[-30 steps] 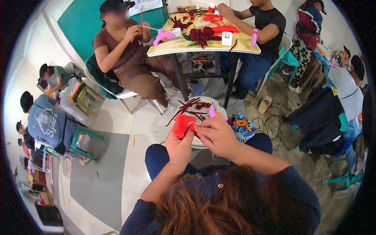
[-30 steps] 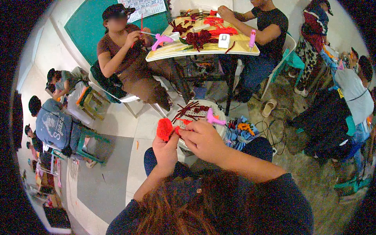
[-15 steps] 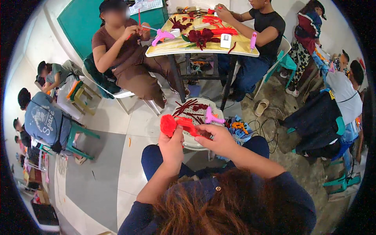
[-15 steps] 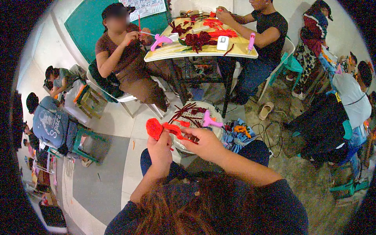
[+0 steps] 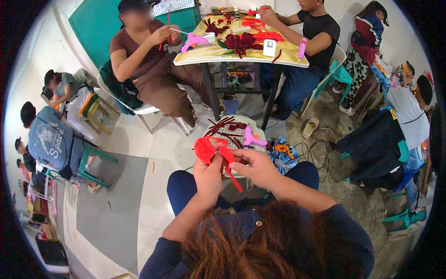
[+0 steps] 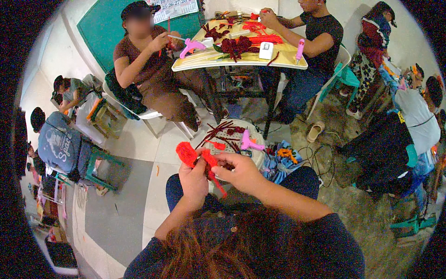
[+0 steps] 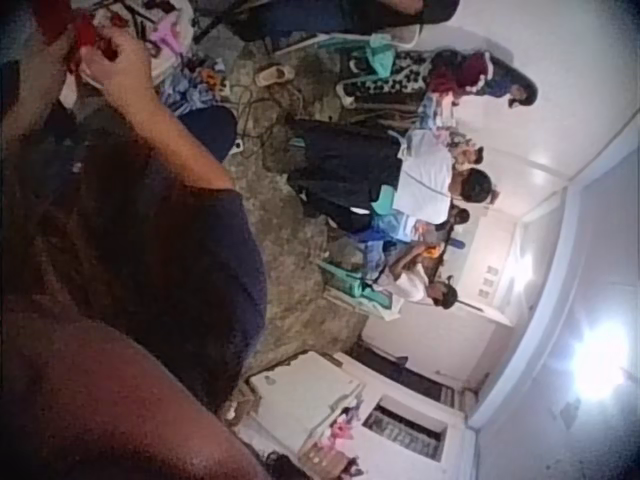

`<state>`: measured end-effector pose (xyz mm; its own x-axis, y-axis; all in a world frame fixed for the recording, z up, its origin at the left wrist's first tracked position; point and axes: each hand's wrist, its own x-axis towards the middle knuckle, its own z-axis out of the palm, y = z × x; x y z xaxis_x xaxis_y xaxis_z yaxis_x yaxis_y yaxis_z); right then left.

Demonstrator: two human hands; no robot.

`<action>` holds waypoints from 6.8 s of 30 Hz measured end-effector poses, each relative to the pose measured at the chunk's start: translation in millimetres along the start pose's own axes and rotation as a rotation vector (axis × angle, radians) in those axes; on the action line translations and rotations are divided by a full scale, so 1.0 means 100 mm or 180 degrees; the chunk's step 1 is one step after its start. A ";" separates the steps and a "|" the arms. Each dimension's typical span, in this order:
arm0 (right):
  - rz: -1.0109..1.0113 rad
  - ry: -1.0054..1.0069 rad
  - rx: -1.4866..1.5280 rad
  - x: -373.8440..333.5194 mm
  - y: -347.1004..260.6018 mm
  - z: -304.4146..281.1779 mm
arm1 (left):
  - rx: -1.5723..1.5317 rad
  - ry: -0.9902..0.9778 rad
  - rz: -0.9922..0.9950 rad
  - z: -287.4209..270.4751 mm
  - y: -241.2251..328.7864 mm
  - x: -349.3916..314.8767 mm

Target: The person assembles a red fabric craft item by hand, folding and tucking pieces of material together while sitting at a table.

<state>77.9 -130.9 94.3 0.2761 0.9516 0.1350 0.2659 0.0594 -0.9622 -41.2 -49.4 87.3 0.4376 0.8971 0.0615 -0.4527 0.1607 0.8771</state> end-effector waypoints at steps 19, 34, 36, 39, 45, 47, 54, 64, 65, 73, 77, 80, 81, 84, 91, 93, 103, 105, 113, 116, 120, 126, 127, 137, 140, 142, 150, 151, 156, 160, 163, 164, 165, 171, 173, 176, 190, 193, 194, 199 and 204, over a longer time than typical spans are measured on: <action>0.1081 -0.0893 0.3651 0.01 0.21 -0.10 | 0.0367 -0.0887 -0.0479 -0.04 0.03 0.01; 0.1016 -0.1060 0.3474 0.01 0.23 -0.14 | 0.0174 -0.1123 -0.0645 -0.05 0.08 0.04; 0.0956 -0.1022 0.3228 0.00 0.19 -0.15 | 0.0131 -0.1159 -0.0660 -0.08 0.07 0.06; 0.0611 -0.0284 0.1726 -0.03 0.12 -0.15 | 0.0936 -0.1243 0.0046 -0.16 -0.01 0.10; -0.1836 0.0456 -0.1061 -0.07 -0.28 -0.17 | 0.0735 -0.1448 0.0917 -0.24 -0.10 0.12; -0.1926 0.0525 -0.1422 -0.10 -0.32 -0.15 | 0.0568 -0.1447 0.0865 -0.24 -0.11 0.10; -0.1978 0.0742 -0.1504 -0.14 -0.31 -0.08 | 0.0488 -0.1364 0.1170 -0.18 -0.07 0.05; -0.1572 0.0412 -0.1032 -0.13 -0.35 -0.07 | 0.0271 -0.1235 0.0981 -0.14 -0.02 0.01; -0.1627 0.0456 -0.1011 -0.13 -0.34 -0.07 | 0.0408 -0.1246 0.0996 -0.15 -0.02 0.02; -0.1846 0.0482 -0.1453 -0.12 -0.29 -0.06 | 0.0367 -0.1142 0.0892 -0.11 -0.04 -0.01; -0.1703 0.0619 -0.1306 -0.14 -0.30 -0.06 | 0.0488 -0.0984 0.0742 -0.13 -0.03 -0.02; -0.1564 0.0843 -0.1071 -0.12 -0.30 -0.06 | 0.0468 -0.0878 0.0328 -0.11 0.04 -0.05; -0.1564 0.0839 -0.1068 -0.13 -0.30 -0.06 | 0.0469 -0.0874 0.0328 -0.11 0.06 -0.07; -0.0680 0.0539 -0.0347 -0.15 -0.23 -0.08 | 0.0363 -0.0779 -0.0051 -0.07 0.12 -0.11; 0.0689 0.0108 0.1228 -0.06 -0.14 -0.15 | 0.0125 -0.1058 -0.0998 -0.10 0.13 -0.07; 0.0627 0.0094 0.1477 -0.06 -0.10 -0.13 | 0.0005 -0.0948 -0.1102 -0.12 0.09 -0.06; -0.0246 0.0622 -0.1035 -0.08 -0.06 -0.06 | 0.0783 -0.0874 -0.0816 -0.10 0.04 -0.08; -0.0534 0.0730 -0.1609 -0.06 -0.03 -0.07 | 0.0994 -0.0920 -0.0600 -0.09 0.04 -0.07; 0.0781 0.0244 0.1201 0.05 0.18 -0.16 | 0.0023 -0.0420 -0.1114 -0.16 0.02 0.01; 0.0806 0.0390 0.1241 0.06 0.10 -0.07 | -0.0073 -0.0364 -0.1474 -0.07 -0.02 -0.05; 0.0437 0.0560 0.0544 0.04 0.22 -0.01 | -0.0053 -0.0423 -0.1686 -0.07 -0.05 -0.06; 0.0262 0.0495 -0.0088 0.02 0.20 -0.02 | -0.0266 -0.0710 -0.1795 -0.17 -0.14 -0.07; 0.0179 0.0454 -0.0294 0.01 0.14 -0.03 | -0.0383 -0.0731 -0.1832 -0.18 -0.15 -0.08; -0.0196 0.0000 -0.0824 0.08 -0.02 -0.19 | -0.0557 -0.0887 -0.2102 -0.23 -0.14 -0.03; -0.0524 0.0072 -0.1146 0.07 0.01 -0.20 | -0.0560 -0.0857 -0.2075 -0.22 -0.13 -0.04; -0.0410 0.0137 -0.1159 0.08 0.05 -0.20 | -0.0205 -0.0857 -0.2030 -0.26 -0.16 -0.06; 0.0151 -0.0005 -0.1002 0.10 0.09 -0.15 | -0.0155 -0.0626 -0.1871 -0.25 -0.24 -0.08; 0.0168 0.0060 -0.0904 0.10 0.07 -0.13 | -0.0198 -0.0602 -0.1828 -0.25 -0.25 -0.08; 0.0231 0.0135 -0.0547 0.10 0.13 -0.07 | -0.0130 -0.0364 -0.1557 -0.18 -0.26 -0.11; 0.0196 0.0122 -0.0760 0.12 0.05 -0.04 | 0.0526 -0.0296 -0.1326 -0.17 -0.16 -0.13; 0.0308 0.0110 -0.0831 0.12 0.02 -0.01 | 0.1036 -0.0166 -0.0976 -0.16 -0.19 -0.15; 0.0435 0.0165 -0.0833 0.12 0.01 0.01 | 0.1037 -0.0164 -0.0973 -0.16 -0.18 -0.16; 0.0441 0.0169 -0.0839 0.12 0.02 0.02 | 0.1433 -0.0168 -0.0546 -0.16 -0.18 -0.17; 0.0204 0.0209 -0.0789 0.12 0.12 0.03 | 0.2028 -0.0289 0.0060 -0.16 -0.15 -0.18; 0.0098 0.0132 -0.0724 0.13 0.15 0.03 | 0.2018 -0.0265 0.0180 -0.17 -0.15 -0.19; 0.0034 0.0111 -0.0888 0.14 0.13 0.01 | 0.2038 -0.0229 0.0308 -0.09 -0.07 -0.21; 0.0696 -0.0262 0.0180 0.31 0.45 0.05 | -0.0306 0.0086 -0.1415 -0.32 -0.23 0.03; 0.0631 0.0069 -0.0076 0.32 0.48 0.12 | -0.0083 -0.0013 -0.1344 -0.29 -0.23 0.00; 0.0530 0.0225 -0.0210 0.32 0.51 0.13 | 0.0008 -0.0081 -0.1327 -0.29 -0.23 -0.01; 0.0703 0.0014 -0.0574 0.37 0.44 0.12 | 0.0345 -0.0036 -0.1140 -0.37 -0.33 0.02; -0.0183 0.0484 -0.0528 0.37 0.43 0.12 | 0.0199 -0.0142 -0.1354 -0.37 -0.26 0.07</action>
<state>88.4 -89.6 55.1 0.3887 0.8910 0.2346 0.4300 0.0498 -0.9015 -55.5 -32.4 47.3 0.6089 0.7373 -0.2925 -0.1773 0.4859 0.8558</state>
